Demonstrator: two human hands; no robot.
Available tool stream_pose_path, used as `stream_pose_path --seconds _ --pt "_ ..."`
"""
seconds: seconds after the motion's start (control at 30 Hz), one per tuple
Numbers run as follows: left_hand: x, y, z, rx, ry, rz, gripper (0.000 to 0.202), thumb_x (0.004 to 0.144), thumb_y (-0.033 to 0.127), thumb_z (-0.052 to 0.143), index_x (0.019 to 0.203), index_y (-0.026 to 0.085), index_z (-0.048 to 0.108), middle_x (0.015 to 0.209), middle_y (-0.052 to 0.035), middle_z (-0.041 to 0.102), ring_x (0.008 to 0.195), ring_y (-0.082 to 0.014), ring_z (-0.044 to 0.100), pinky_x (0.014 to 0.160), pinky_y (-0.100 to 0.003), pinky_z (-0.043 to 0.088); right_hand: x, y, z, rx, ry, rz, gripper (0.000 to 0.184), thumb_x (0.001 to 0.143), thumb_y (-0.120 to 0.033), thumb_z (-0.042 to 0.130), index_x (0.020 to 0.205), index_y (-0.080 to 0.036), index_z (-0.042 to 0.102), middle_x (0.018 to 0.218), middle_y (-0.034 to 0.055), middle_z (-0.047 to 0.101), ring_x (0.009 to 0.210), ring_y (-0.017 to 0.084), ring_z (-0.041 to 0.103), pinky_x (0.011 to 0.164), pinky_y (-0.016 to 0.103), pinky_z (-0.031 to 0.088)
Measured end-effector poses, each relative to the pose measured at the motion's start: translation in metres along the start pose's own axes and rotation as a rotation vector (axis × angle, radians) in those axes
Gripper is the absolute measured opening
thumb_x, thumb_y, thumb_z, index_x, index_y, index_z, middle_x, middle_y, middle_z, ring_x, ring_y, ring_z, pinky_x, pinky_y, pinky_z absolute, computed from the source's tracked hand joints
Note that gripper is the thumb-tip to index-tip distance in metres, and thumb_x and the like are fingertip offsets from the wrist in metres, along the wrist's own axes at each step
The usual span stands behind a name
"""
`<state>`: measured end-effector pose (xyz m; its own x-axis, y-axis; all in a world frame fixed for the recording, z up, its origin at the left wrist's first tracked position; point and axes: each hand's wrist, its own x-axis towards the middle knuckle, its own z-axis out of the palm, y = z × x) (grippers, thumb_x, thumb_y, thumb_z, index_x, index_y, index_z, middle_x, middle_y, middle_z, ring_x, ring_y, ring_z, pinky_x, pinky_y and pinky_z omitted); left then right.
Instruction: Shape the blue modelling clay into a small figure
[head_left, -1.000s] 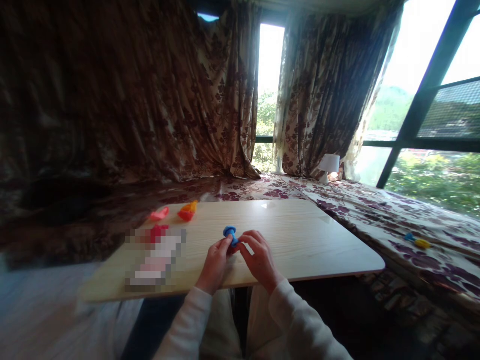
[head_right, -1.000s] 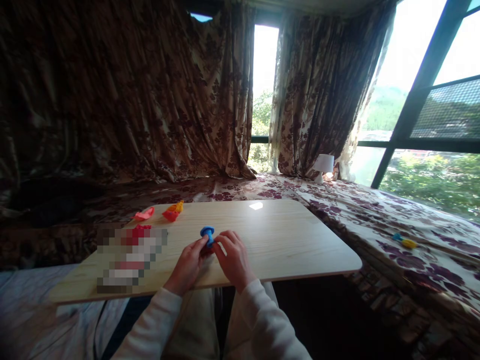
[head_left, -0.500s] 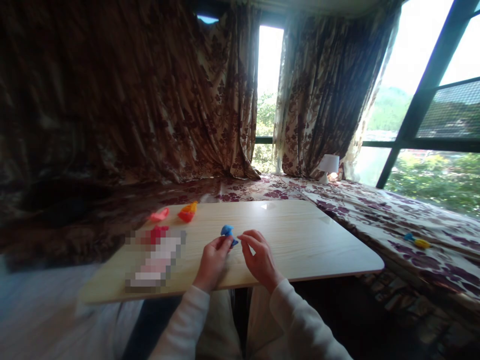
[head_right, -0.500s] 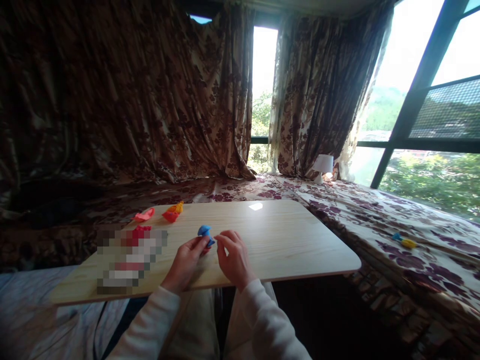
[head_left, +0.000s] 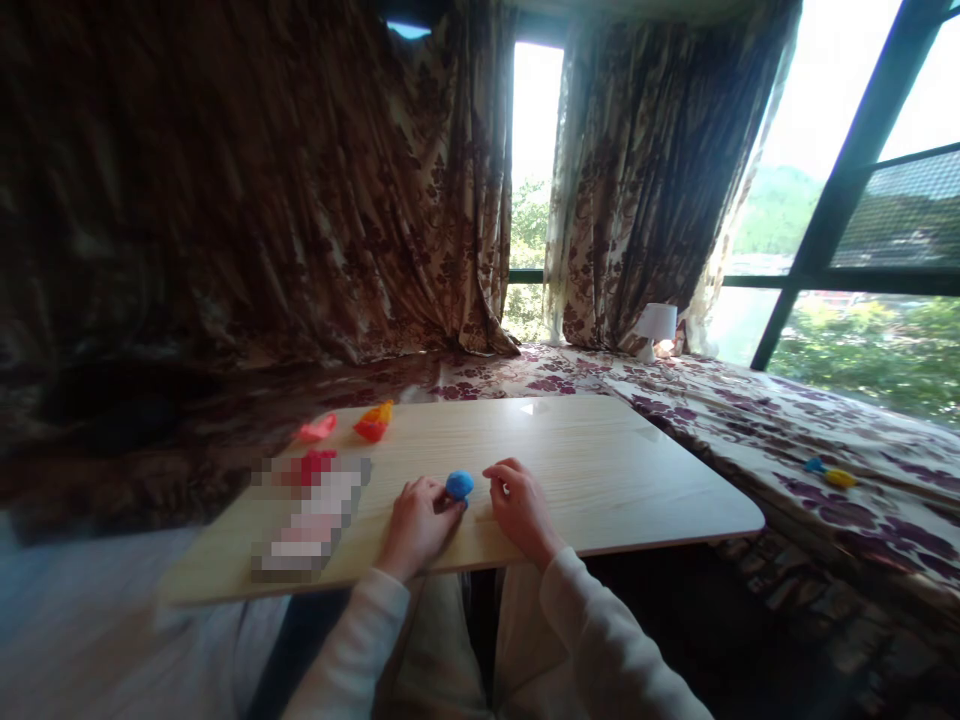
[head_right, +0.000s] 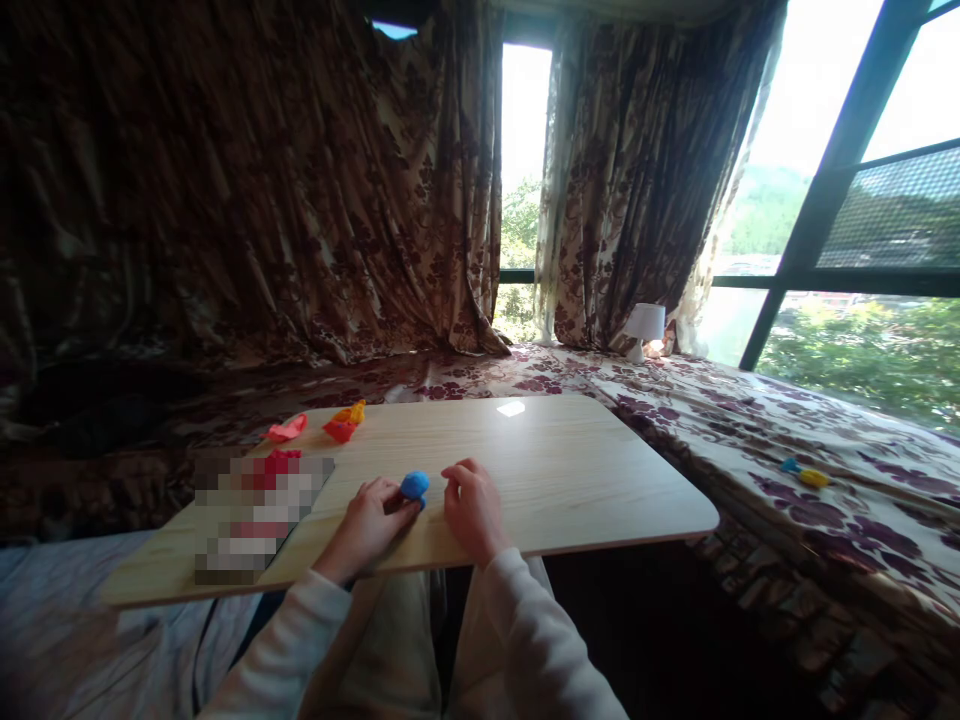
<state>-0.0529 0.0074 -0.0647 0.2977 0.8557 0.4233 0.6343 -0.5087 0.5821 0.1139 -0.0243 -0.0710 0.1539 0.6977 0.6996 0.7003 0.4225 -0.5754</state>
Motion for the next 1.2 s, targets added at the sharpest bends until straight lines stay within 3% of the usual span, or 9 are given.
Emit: stream_pose_path --seconds 0.17,0.47,0.67,0.87,1.2 --pt "-0.003 -0.010 -0.005 -0.194 0.006 -0.014 0.021 0.067 0.028 0.062 0.084 0.018 0.070 0.087 -0.0066 0.066 0.092 -0.0226 0.056 0.085 -0.032 0.041 0.000 -0.001 0.000 0.010 -0.045 0.008 0.027 0.078 -0.005 0.046 0.085 -0.019 0.068 0.084 0.0047 0.064 0.073 0.016 0.060 0.068 0.029 0.048" --pt "0.000 0.003 -0.007 -0.296 0.037 -0.049 0.024 0.065 0.030 0.065 0.084 0.018 0.072 0.085 -0.0066 0.068 0.086 -0.0226 0.060 0.082 -0.032 0.042 -0.001 -0.001 0.001 0.005 -0.145 -0.030 0.025 0.073 -0.002 0.055 0.085 -0.019 0.069 0.086 0.0051 0.063 0.083 0.019 0.059 0.078 0.033 0.047" --pt "-0.002 0.003 -0.009 -0.358 0.036 -0.040 0.023 0.067 0.031 0.062 0.083 0.018 0.073 0.084 -0.0063 0.069 0.085 -0.0216 0.061 0.082 -0.031 0.043 0.001 -0.006 -0.001 -0.008 -0.206 -0.035 0.009 0.074 -0.014 0.068 0.079 -0.021 0.071 0.083 0.0042 0.063 0.084 0.019 0.058 0.079 0.034 0.046" --pt "0.000 0.010 -0.001 -0.464 0.023 -0.110 0.025 0.066 0.036 0.064 0.079 0.016 0.073 0.082 -0.0077 0.072 0.081 -0.0229 0.063 0.078 -0.030 0.045 0.004 -0.004 0.000 0.081 -0.180 -0.041 0.010 0.077 -0.012 0.064 0.075 -0.020 0.070 0.080 0.0031 0.063 0.080 0.017 0.058 0.075 0.030 0.046" --pt "0.002 0.025 0.000 -0.556 0.057 -0.166 0.029 0.067 0.038 0.062 0.078 0.013 0.071 0.081 -0.0084 0.073 0.082 -0.0231 0.064 0.081 -0.032 0.046 0.005 -0.006 -0.002 0.368 -0.197 0.133 0.012 0.080 -0.024 0.059 0.078 -0.017 0.070 0.083 0.0047 0.065 0.076 0.016 0.060 0.065 0.026 0.047"
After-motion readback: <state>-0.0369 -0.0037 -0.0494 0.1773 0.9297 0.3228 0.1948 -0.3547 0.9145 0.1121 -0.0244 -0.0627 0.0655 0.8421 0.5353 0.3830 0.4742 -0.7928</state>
